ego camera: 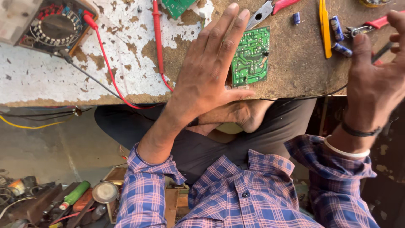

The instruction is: The person uses a multimeter to test points on a green circuit board, then uses a screwdriver to remove a small component. They place the component on the table and continue testing the board with the multimeter.

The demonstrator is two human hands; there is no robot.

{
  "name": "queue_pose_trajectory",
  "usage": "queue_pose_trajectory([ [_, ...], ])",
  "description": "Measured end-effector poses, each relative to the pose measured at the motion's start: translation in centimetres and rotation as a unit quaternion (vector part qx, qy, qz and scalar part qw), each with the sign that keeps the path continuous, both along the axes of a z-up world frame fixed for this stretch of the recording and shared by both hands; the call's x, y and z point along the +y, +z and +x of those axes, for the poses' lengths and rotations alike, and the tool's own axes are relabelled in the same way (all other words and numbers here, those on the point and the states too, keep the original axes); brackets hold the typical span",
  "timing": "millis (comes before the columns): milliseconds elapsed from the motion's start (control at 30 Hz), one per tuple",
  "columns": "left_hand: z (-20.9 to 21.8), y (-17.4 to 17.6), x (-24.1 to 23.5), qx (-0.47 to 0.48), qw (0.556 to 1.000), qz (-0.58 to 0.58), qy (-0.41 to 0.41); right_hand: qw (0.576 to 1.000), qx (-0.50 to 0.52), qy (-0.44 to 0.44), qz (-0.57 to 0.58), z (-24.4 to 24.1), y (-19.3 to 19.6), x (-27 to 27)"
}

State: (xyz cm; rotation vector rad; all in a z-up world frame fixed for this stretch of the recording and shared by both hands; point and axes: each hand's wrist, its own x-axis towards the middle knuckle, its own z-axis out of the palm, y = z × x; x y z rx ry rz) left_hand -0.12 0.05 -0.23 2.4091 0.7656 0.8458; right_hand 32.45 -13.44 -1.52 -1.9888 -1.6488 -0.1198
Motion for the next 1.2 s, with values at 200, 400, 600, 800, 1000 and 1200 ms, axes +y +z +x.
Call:
queue_pose_trajectory([
  [200, -2.4, 1.9, -0.3, -0.044, 0.995, 0.063, 0.058, 0.998, -0.057, 0.03, 0.021, 2.0, -0.3, -1.4],
  [400, -9.1, 6.1, 0.3, 0.019, 0.982, 0.065, 0.174, 1.0, -0.011, 0.008, 0.007, 2.5, -0.9, -3.5],
  [600, -8.6, 5.0, 1.8, 0.151, 0.975, 0.038, 0.159, 0.996, 0.01, 0.016, -0.082, 2.9, 0.1, -5.4],
  [800, -8.6, 3.8, 2.4, 0.139, 0.98, 0.041, 0.137, 0.994, -0.046, 0.042, -0.092, 2.3, 1.2, -4.8],
  [1000, -9.9, 4.2, 2.9, 0.109, 0.985, 0.035, 0.13, 0.998, -0.001, 0.041, -0.039, 2.7, 0.3, -5.2],
  [1200, -10.1, 4.0, 3.1, 0.11, 0.986, 0.021, 0.122, 0.938, 0.187, 0.178, 0.231, -2.3, -0.8, -3.1],
])
